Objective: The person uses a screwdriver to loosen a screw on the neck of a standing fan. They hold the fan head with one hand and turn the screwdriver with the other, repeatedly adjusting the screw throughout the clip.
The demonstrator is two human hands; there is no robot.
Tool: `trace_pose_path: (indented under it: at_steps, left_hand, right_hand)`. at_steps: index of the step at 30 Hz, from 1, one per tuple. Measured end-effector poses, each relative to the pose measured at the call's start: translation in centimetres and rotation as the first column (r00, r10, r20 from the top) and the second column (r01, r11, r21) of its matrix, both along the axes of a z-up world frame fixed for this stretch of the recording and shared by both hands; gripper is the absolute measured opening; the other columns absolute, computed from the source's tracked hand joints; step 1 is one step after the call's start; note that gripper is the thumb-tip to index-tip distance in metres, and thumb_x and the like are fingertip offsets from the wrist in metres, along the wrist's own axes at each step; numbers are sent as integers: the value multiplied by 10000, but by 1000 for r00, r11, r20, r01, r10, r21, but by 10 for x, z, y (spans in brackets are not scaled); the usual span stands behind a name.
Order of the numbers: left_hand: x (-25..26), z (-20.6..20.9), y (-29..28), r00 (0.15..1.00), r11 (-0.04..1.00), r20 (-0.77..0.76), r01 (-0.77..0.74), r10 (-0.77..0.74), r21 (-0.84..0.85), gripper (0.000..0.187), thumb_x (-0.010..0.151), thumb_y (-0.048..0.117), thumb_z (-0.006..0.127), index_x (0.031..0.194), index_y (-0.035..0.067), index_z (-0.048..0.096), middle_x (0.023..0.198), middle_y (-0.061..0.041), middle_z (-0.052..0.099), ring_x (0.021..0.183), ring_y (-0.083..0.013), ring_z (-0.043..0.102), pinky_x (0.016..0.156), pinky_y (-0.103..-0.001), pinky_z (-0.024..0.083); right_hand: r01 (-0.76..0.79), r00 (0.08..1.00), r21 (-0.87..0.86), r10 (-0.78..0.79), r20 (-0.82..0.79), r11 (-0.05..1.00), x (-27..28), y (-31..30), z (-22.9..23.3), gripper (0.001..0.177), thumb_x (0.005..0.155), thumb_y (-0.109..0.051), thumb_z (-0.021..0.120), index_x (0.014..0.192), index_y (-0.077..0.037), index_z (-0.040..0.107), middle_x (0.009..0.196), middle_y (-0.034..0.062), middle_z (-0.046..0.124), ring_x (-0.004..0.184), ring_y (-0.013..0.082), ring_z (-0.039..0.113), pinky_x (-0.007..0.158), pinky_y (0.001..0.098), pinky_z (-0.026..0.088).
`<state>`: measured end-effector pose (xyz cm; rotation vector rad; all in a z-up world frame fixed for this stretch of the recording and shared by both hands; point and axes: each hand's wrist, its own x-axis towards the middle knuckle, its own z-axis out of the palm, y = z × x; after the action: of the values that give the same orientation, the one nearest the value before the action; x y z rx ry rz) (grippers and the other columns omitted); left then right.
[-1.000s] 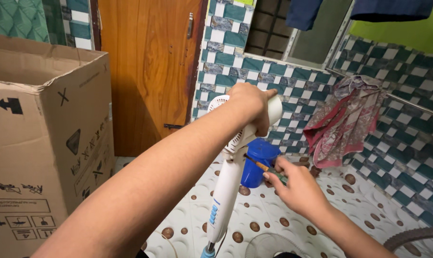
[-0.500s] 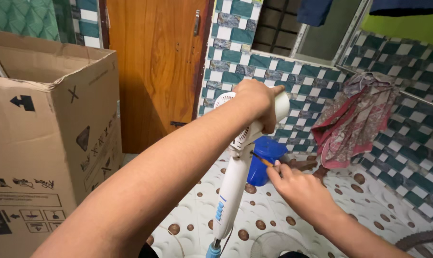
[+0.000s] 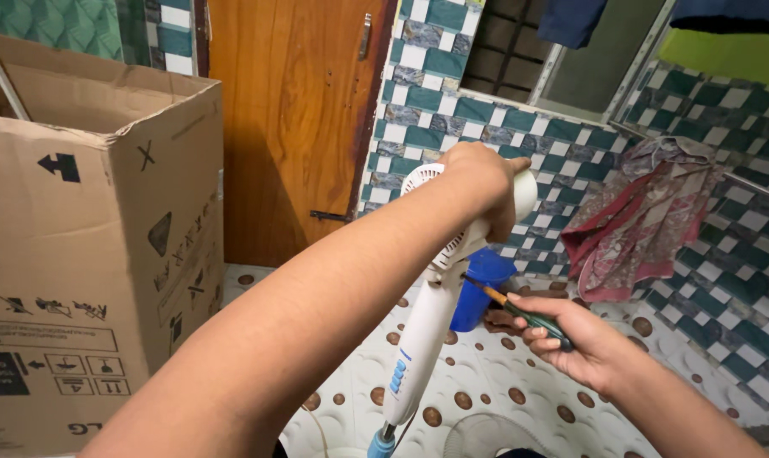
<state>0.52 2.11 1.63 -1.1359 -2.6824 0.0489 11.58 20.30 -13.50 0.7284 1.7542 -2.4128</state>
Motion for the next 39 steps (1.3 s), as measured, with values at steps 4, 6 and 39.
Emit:
trace_pose_path:
  at_steps: [4, 6, 39]
  left_hand:
    - [2, 0, -2, 1000, 1000, -2, -11, 11, -6, 1232, 583, 460, 879, 1633, 379, 238, 1271, -47, 719, 1094, -236, 731, 931, -443, 579]
    - [2, 1, -3, 1000, 1000, 13, -13, 14, -13, 1236, 581, 453, 878, 1633, 377, 234, 1267, -48, 719, 1088, -236, 737, 919, -438, 589]
    - [1, 2, -6, 999, 1000, -28, -19, 19, -20, 1228, 571, 432, 868, 1633, 366, 254, 1239, -70, 731, 1063, -238, 740, 904, -419, 590]
  right_hand:
    - [1, 1000, 36, -1, -8, 999, -2, 5, -6, 206, 913, -170, 684, 985, -27, 555, 800, 46, 550, 524, 36, 395, 363, 175, 240]
    - [-29, 996, 175, 43, -77, 984, -2, 3, -8, 196, 921, -155, 683, 963, -12, 556, 804, 40, 559, 515, 33, 384, 364, 191, 231]
    - [415, 803, 885, 544, -245, -214, 23, -44, -1, 224, 886, -155, 690, 991, -5, 561, 881, 211, 682, 808, 454, 655, 639, 508, 513]
